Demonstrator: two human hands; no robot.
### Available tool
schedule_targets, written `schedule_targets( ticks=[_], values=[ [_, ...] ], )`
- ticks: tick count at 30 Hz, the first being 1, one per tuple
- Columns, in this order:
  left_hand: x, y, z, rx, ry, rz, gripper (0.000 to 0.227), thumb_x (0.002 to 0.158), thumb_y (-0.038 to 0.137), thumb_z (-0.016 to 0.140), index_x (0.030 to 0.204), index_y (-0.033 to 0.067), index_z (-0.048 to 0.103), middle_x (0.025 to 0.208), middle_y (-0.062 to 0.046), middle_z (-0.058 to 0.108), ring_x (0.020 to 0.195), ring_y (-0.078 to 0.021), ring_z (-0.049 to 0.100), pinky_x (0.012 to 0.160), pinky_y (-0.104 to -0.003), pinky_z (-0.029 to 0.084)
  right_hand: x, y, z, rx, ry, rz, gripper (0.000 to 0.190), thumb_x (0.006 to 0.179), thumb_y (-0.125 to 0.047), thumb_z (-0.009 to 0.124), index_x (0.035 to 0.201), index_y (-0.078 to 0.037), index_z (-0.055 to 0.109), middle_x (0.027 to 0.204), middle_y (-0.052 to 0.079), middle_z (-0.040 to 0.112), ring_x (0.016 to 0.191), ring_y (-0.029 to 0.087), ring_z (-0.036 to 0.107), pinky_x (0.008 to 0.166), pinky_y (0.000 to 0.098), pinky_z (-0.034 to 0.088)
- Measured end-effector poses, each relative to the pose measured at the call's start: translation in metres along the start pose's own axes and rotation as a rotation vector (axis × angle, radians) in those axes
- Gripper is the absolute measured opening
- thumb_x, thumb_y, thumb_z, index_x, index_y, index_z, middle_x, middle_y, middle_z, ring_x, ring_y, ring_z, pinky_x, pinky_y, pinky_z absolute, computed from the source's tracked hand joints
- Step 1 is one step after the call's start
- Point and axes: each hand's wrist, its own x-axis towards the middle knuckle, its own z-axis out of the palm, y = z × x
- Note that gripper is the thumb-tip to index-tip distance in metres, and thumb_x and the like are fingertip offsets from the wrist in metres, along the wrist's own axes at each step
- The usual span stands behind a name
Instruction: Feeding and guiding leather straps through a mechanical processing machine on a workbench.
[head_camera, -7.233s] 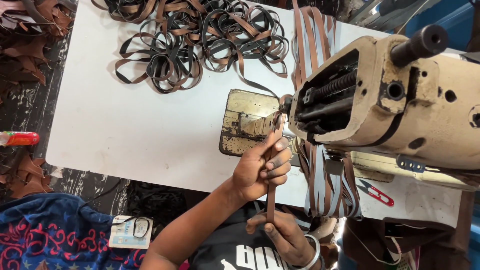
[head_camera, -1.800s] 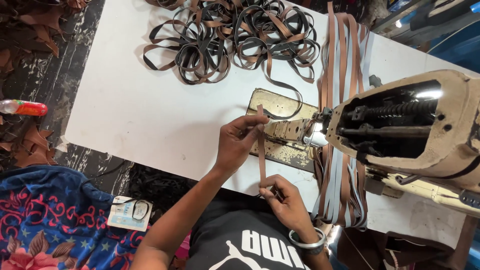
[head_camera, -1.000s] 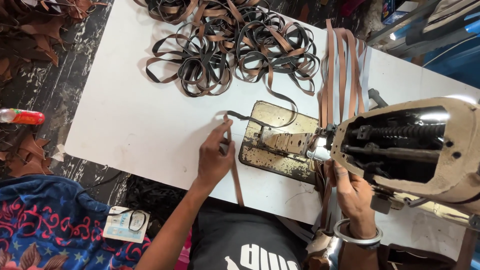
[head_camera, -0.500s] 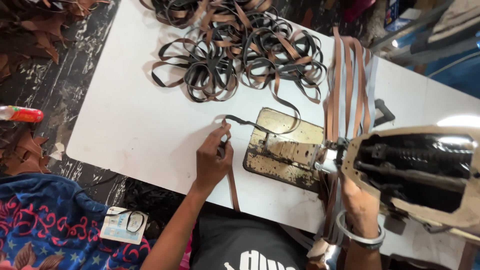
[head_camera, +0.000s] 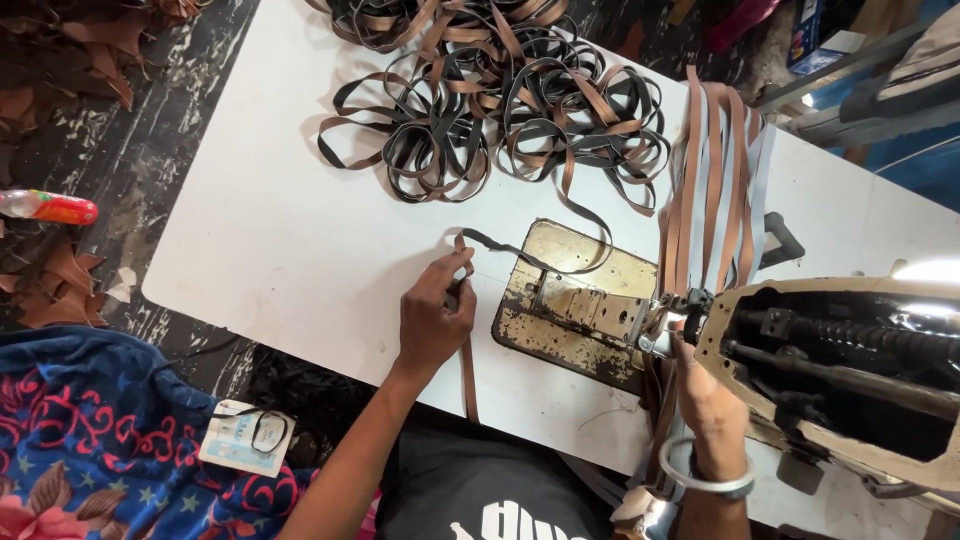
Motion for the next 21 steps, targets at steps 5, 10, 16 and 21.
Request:
schedule_targets(
  ticks=[5,10,16,21],
  values=[
    [-0.001,0.000,0.001,0.006,0.006,0.002,0.041,0.088,-0.002,0.064,0.128,0.0055,0.068,0.114,-0.013,0.074,0.081,-0.0203,0.075,0.068,-0.031,0.061,0.021,-0.020,-0.007,0.218,-0.013,0.027,0.027,0.108,-0.018,0.062,0.131,-0.003,0.061,0.103,0.014,0.069,0.087,0.023,0.068,0.072,0.0360,0.056],
    [-0.001,0.000,0.003,0.037,0.017,0.025,0.040,0.088,-0.001,0.064,0.127,0.0054,0.068,0.115,-0.014,0.074,0.081,-0.0205,0.075,0.070,-0.032,0.062,0.040,-0.018,-0.005,0.484,-0.039,0.046,0.025,0.106,-0.023,0.060,0.125,-0.007,0.062,0.101,0.010,0.067,0.085,0.019,0.065,0.069,0.0334,0.054],
    [0.000,0.006,0.001,0.031,0.006,-0.042,0.039,0.088,0.000,0.064,0.126,0.0067,0.069,0.110,-0.012,0.075,0.073,-0.0194,0.074,0.064,-0.032,0.060,0.038,-0.013,0.010,0.831,-0.068,0.112,0.024,0.103,-0.029,0.056,0.118,-0.011,0.063,0.099,0.004,0.065,0.083,0.014,0.061,0.066,0.0302,0.051],
    [-0.002,0.001,0.003,0.020,0.052,0.079,0.038,0.090,-0.003,0.065,0.126,0.0053,0.069,0.111,-0.013,0.074,0.084,-0.0203,0.075,0.069,-0.030,0.060,0.011,-0.003,0.039,1.132,-0.069,0.217,0.025,0.101,-0.034,0.054,0.112,-0.014,0.064,0.097,-0.001,0.063,0.080,0.010,0.059,0.064,0.0275,0.049]
  ],
)
